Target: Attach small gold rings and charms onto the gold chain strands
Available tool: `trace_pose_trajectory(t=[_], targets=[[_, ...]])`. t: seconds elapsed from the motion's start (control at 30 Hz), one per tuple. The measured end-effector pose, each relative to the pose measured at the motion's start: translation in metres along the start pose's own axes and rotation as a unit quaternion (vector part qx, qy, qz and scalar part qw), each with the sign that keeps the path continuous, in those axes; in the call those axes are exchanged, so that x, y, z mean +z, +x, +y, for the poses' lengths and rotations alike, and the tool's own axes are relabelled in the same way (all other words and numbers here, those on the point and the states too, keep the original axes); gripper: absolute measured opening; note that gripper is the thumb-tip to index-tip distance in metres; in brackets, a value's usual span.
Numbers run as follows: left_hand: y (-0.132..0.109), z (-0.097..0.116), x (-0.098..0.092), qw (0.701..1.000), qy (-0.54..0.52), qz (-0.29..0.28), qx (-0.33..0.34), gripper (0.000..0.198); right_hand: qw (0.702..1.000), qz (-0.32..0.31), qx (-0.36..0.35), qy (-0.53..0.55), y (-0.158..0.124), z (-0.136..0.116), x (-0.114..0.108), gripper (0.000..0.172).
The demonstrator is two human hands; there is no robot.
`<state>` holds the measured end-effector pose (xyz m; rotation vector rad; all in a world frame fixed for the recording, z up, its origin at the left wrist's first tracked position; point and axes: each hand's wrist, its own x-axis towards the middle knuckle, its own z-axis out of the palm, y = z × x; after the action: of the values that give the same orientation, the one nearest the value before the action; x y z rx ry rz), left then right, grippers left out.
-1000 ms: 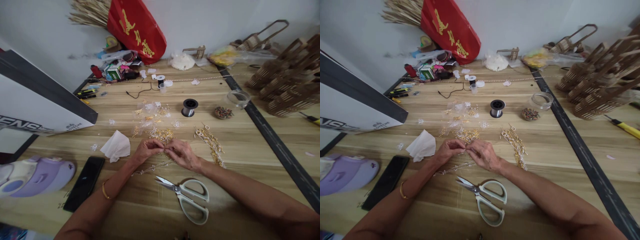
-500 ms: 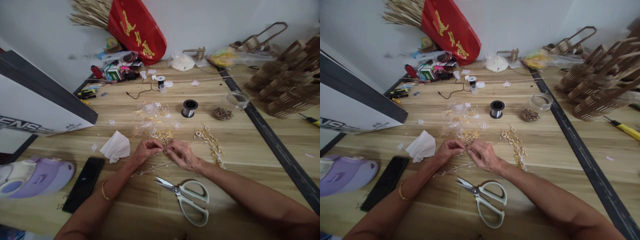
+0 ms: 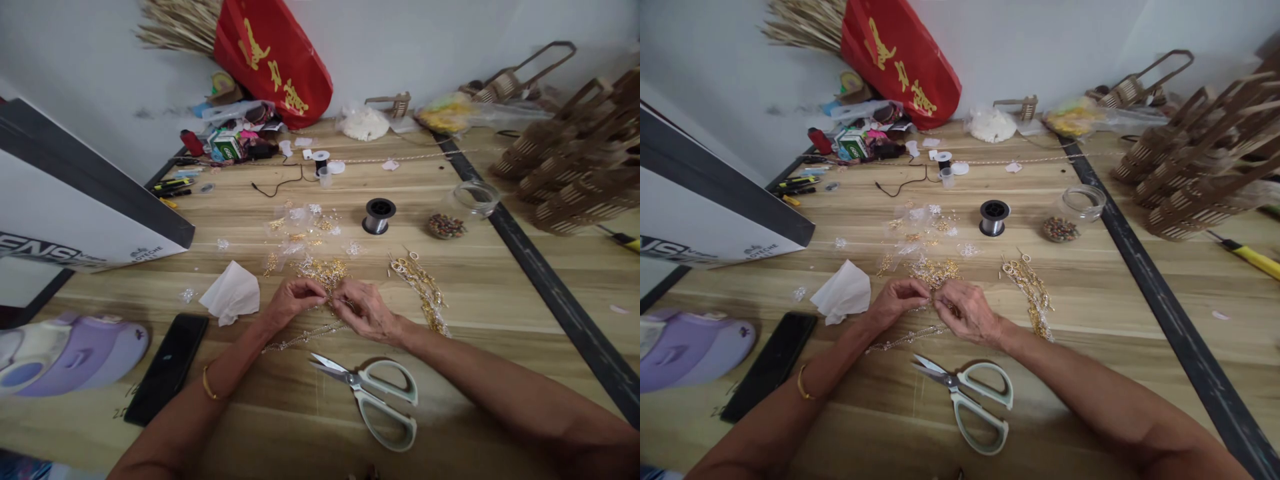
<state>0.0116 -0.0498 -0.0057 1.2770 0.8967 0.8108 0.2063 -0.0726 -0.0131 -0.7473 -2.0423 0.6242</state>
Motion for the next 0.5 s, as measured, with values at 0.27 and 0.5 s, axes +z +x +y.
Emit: trace_pose_trajectory(t=[0.27,0.5], targets=[[0.0002,0.0011,0.0006,1.000,0.005,-0.008,0.003,0.015,1.000,-0.006,0.004,0.001,-0.0006,0.0001,0.0006,0.009],[-0.0002,0.0022,0.0011,1.000,0.005,-0.012,-0.002,0.015,1.000,-0.005,0.003,0.002,-0.0004,0.0000,0.0010,0.009]])
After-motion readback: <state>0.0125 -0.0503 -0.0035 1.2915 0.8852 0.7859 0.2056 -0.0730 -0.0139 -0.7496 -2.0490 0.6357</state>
